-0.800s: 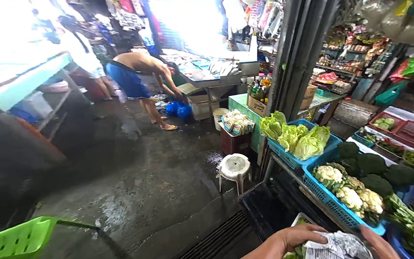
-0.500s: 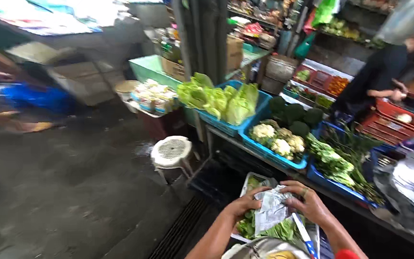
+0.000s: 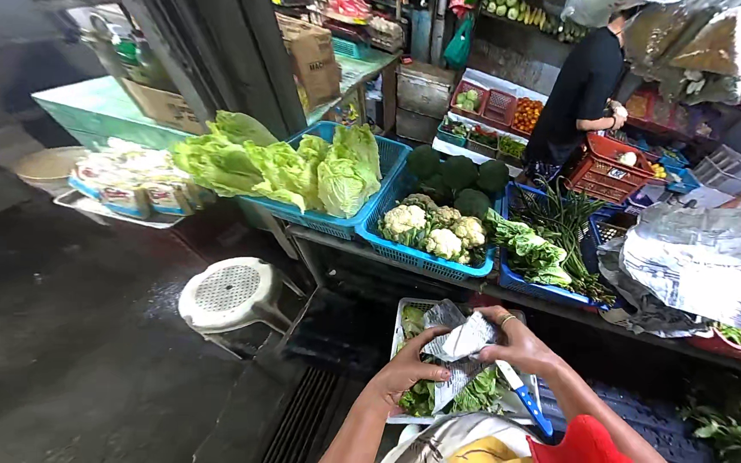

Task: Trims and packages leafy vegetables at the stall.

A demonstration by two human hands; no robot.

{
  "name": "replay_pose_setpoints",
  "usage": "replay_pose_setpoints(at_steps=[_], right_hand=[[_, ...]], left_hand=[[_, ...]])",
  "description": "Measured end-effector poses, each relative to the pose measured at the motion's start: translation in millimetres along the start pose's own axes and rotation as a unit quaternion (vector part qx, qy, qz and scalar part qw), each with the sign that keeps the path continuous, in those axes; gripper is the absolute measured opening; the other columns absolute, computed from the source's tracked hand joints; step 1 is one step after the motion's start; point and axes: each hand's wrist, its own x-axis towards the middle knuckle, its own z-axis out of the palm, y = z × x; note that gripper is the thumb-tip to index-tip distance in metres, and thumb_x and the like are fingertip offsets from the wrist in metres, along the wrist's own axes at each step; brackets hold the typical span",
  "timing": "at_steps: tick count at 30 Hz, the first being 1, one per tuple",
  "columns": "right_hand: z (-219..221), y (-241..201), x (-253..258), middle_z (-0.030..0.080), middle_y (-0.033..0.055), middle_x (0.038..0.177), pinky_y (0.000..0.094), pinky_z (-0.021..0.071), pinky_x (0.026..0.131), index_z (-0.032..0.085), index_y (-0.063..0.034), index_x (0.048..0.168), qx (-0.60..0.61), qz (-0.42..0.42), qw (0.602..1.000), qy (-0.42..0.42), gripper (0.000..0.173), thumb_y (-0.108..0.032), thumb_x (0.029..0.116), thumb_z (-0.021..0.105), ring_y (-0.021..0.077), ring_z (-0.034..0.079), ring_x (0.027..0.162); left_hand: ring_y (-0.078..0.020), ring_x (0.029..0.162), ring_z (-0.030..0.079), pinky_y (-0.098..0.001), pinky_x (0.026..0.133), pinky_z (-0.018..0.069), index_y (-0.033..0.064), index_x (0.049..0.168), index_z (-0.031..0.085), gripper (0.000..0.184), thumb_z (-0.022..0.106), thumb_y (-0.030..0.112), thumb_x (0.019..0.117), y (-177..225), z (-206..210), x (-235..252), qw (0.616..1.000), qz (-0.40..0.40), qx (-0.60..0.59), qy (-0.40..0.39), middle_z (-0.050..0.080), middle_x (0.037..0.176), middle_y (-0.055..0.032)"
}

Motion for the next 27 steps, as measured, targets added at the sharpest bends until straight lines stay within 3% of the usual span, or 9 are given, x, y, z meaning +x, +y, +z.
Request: replay_pose_setpoints(at_steps=[3, 5, 10, 13, 16, 18, 21, 24, 27], right_hand=[[9.0, 2.2, 2.9, 0.070, 0.0104, 0.116, 0.0427, 0.0544, 0.098, 0.065, -0.0036, 0.125, -0.026, 0.038, 0.994, 0.096, 0.042, -0.031, 0.0944, 0.068, 0.0186, 0.067, 0.108], [10.6, 11.8, 8.1, 0.075, 0.0136, 0.105, 0.0383, 0.0586, 0.093, 0.062, 0.0066, 0.118, 0.155, 0.034, 0.958, 0.240, 0.028, -0.011, 0.1046, 0.046, 0.0193, 0.072, 0.099], [-0.8, 33.9, 6.6, 0.072, 0.0116, 0.089, 0.0356, 0.0611, 0.063, 0.054, -0.0006, 0.117, 0.479, 0.134, 0.780, 0.380, 0.040, -0.032, 0.1139, 0.030, 0.0203, 0.071, 0.072], [15.5, 46.8, -4.2, 0.070, 0.0104, 0.112, 0.0416, 0.0599, 0.080, 0.045, -0.0037, 0.140, 0.426, 0.131, 0.855, 0.264, 0.062, -0.052, 0.1103, 0.022, 0.0209, 0.070, 0.092], [37.6, 36.7, -9.6, 0.063, 0.0171, 0.131, 0.0492, 0.0597, 0.085, 0.024, -0.0097, 0.159, 0.385, 0.129, 0.902, 0.147, 0.071, -0.035, 0.1008, 0.055, 0.0293, 0.068, 0.107], [42.1, 22.0, -10.2, 0.065, 0.0175, 0.127, 0.0463, 0.0613, 0.088, 0.023, -0.0075, 0.157, 0.376, 0.119, 0.909, 0.136, 0.082, -0.018, 0.0925, 0.073, 0.0269, 0.070, 0.106], [34.4, 19.6, -7.0, 0.062, 0.0174, 0.133, 0.0427, 0.0568, 0.101, 0.025, -0.0037, 0.156, 0.320, 0.079, 0.932, 0.148, 0.092, -0.018, 0.0855, 0.081, 0.0227, 0.067, 0.116], [22.8, 14.9, -5.2, 0.061, 0.0155, 0.138, 0.0483, 0.0516, 0.106, 0.037, -0.0082, 0.154, 0.156, 0.091, 0.971, 0.159, 0.101, -0.034, 0.0720, 0.090, 0.0241, 0.062, 0.123], [16.8, 12.4, -7.0, 0.060, 0.0140, 0.137, 0.0470, 0.0525, 0.104, 0.042, -0.0101, 0.151, 0.133, 0.086, 0.971, 0.178, 0.100, -0.038, 0.0684, 0.091, 0.0226, 0.062, 0.121]], left_hand=[[-0.0127, 0.120, 0.062, -0.0324, 0.103, 0.0537, 0.0083, 0.143, 0.053, 0.081, 0.086, 0.009, 0.0694, 3.6, 3.2, 10.0, 0.996, 0.011, 0.093, -0.009, 0.063, 0.135, -0.0055], [-0.0136, 0.119, 0.063, -0.0323, 0.102, 0.0546, 0.0071, 0.144, 0.051, 0.081, 0.084, 0.006, 0.0705, 2.9, 3.9, 11.6, 0.996, 0.020, 0.087, -0.008, 0.063, 0.134, -0.0063], [-0.0209, 0.110, 0.068, -0.0369, 0.092, 0.0595, 0.0089, 0.142, 0.054, 0.080, 0.080, 0.006, 0.0666, -9.8, 6.0, 15.8, 0.996, 0.026, -0.067, 0.052, 0.067, 0.127, -0.0098], [-0.0223, 0.108, 0.068, -0.0390, 0.090, 0.0605, 0.0091, 0.145, 0.050, 0.083, 0.079, 0.008, 0.0670, -20.6, 18.3, 22.9, 0.987, 0.030, -0.125, 0.094, 0.066, 0.127, -0.0117], [-0.0238, 0.110, 0.068, -0.0401, 0.091, 0.0603, 0.0033, 0.143, 0.045, 0.078, 0.079, 0.009, 0.0725, -21.8, 28.1, 25.4, 0.989, 0.063, -0.075, 0.110, 0.065, 0.126, -0.0146], [-0.0185, 0.108, 0.068, -0.0360, 0.092, 0.0593, 0.0007, 0.137, 0.049, 0.069, 0.078, 0.015, 0.0761, -12.7, 33.7, 29.2, 0.989, 0.070, 0.058, 0.116, 0.067, 0.122, -0.0117], [-0.0213, 0.115, 0.064, -0.0415, 0.097, 0.0553, 0.0015, 0.137, 0.055, 0.071, 0.079, 0.033, 0.0788, 2.2, 36.9, 34.6, 0.956, 0.080, 0.242, 0.144, 0.064, 0.129, -0.0151], [-0.0238, 0.118, 0.064, -0.0426, 0.095, 0.0565, -0.0009, 0.144, 0.047, 0.069, 0.071, 0.018, 0.0823, 10.7, 46.1, 40.8, 0.933, 0.126, 0.305, 0.143, 0.061, 0.134, -0.0195], [-0.0159, 0.103, 0.070, -0.0347, 0.088, 0.0599, -0.0027, 0.124, 0.062, 0.039, 0.069, 0.012, 0.0883, 9.2, 51.5, 47.2, 0.901, 0.184, 0.352, 0.175, 0.070, 0.116, -0.0147]])
